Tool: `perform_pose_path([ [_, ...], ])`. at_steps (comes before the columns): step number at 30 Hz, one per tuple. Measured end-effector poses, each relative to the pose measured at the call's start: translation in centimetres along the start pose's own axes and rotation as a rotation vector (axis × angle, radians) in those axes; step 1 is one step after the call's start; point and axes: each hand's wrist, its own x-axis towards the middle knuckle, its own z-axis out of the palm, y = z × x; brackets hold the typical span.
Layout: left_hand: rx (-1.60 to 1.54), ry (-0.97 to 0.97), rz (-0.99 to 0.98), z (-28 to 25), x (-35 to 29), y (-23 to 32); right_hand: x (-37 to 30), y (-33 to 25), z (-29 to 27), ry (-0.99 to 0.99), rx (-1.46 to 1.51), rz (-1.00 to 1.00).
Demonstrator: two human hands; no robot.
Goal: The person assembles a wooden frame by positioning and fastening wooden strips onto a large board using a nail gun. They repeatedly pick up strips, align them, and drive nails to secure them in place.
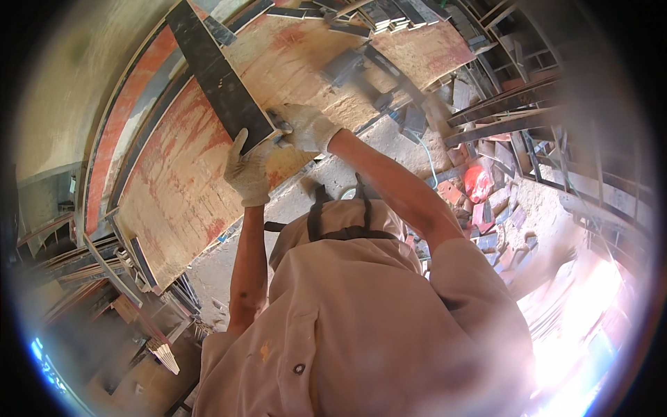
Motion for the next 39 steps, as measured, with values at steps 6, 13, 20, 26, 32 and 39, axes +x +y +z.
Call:
perform_pose_path([
  [6, 0.010, 0.019, 0.006, 0.0, 0.2, -0.4, 0.6, 1.1, 0.2, 0.030, -0.057, -0.058],
  [13, -0.016, 0.039, -0.009, 0.7, -0.1, -0.2, 1.2, 1.9, 0.2, -0.030, 0.067, -0.054],
  [20, 0.045, 0.066, -0.086, 0.9, -0.5, 0.4, 1.4, 1.4, -0.5, -0.061, 0.054, -0.037],
  [26, 0.157, 0.088, 0.005, 1.5, -0.5, 0.3, 1.7, 2.2, -0.3, -0.106, 0.125, -0.008],
  [32, -0.023, 0.136, -0.095, 1.6, -0.8, 0.4, 1.6, 1.9, -0.4, -0.085, 0.107, -0.018],
  [39, 0.013, 0.124, -0.085, 1.6, -0.7, 0.2, 1.5, 2.2, -0.6, -0.086, 0.100, -0.017],
])
